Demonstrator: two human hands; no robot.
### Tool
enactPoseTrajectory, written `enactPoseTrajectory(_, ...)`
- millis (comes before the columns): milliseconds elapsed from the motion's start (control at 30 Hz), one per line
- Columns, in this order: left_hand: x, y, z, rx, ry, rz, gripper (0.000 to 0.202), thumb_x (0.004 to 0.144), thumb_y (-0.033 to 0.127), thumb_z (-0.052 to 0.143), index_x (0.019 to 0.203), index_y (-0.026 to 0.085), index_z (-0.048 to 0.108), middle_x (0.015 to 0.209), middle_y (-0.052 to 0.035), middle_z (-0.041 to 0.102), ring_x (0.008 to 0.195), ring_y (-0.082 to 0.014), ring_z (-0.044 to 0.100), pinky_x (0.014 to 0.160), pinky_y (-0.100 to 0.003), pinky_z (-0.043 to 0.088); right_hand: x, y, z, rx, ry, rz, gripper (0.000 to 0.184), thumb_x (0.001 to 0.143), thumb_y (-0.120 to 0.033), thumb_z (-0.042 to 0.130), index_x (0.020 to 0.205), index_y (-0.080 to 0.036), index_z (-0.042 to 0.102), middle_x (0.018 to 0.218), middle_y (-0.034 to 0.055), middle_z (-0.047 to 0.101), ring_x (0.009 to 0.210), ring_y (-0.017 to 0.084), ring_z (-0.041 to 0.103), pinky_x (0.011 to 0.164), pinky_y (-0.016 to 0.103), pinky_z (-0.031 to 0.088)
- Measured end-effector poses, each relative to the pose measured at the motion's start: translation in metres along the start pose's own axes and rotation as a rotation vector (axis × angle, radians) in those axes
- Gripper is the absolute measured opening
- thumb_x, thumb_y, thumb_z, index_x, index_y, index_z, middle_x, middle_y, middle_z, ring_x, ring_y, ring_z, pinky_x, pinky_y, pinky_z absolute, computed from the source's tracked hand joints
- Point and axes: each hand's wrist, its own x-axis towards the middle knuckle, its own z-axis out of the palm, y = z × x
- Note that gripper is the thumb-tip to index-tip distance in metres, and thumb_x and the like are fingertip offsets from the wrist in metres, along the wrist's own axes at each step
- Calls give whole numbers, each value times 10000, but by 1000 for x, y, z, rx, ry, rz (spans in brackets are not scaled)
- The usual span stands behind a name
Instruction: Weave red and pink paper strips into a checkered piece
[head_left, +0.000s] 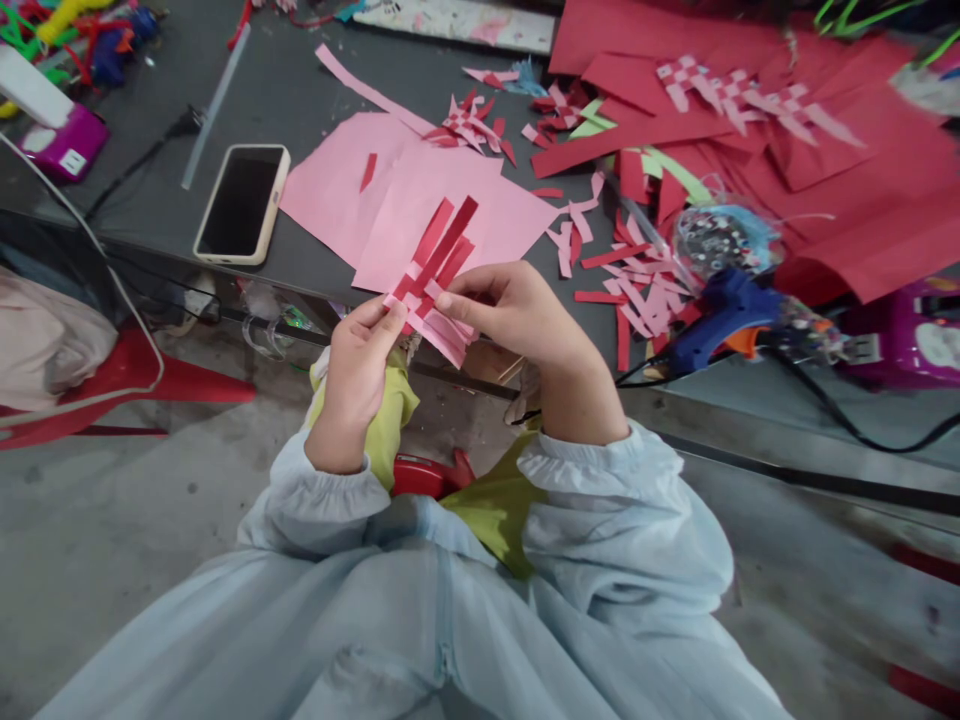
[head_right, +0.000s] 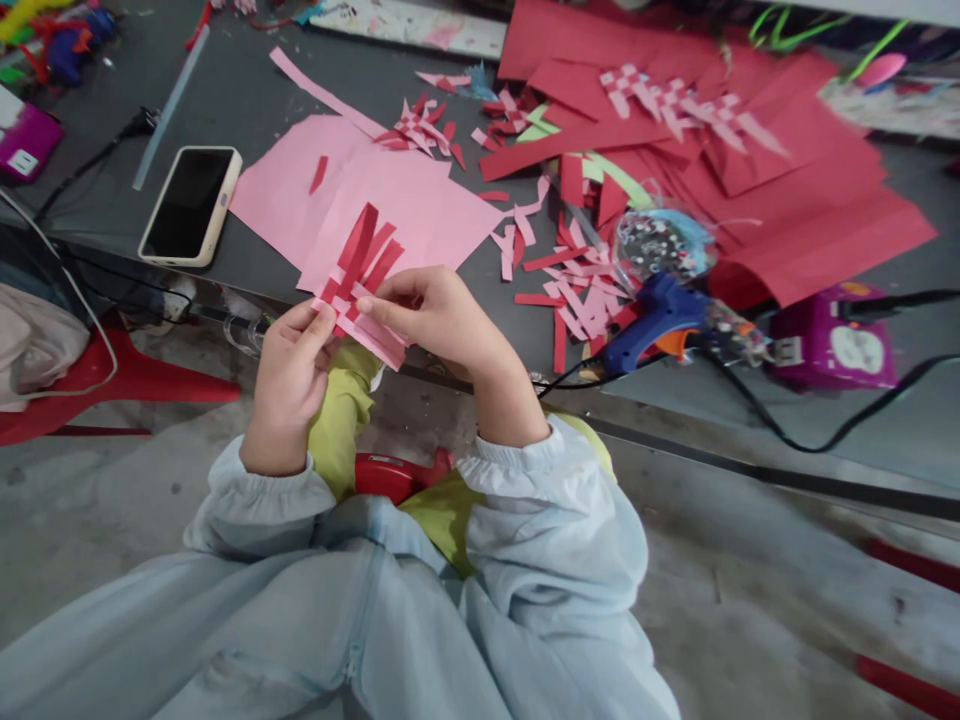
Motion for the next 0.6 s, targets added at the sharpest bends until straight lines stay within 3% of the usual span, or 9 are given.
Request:
enactPoseTrajectory(167,-1,2,1,-23,6,-16,214,800,418,792,808,211,739,772,7,688,746,-125,654,774,-240,545,1,1,5,113,133,4,473,710,-620,774,655,-166,656,595,-29,538,587,74,425,524,235,351)
enactPoseTrajectory(367,-1,0,0,-13,23,-57,241,719,418,851,764,212,733,724,25,685,721,-123,650,737,-235,535,4,3,10,300,177,-35,377,678,-546,828,755,-190,733,725,-11,685,662,99,578,606,244,489)
enactPoseTrajectory(600,-3,-5,-1,37,-6,-58,230,725,406,846,816,212,764,785,8,734,751,-140,689,743,-254,551,7,7,12,399,345,32,348,668,-500,845,680,-183,704,643,-26,639,552,65,528,504,220,450)
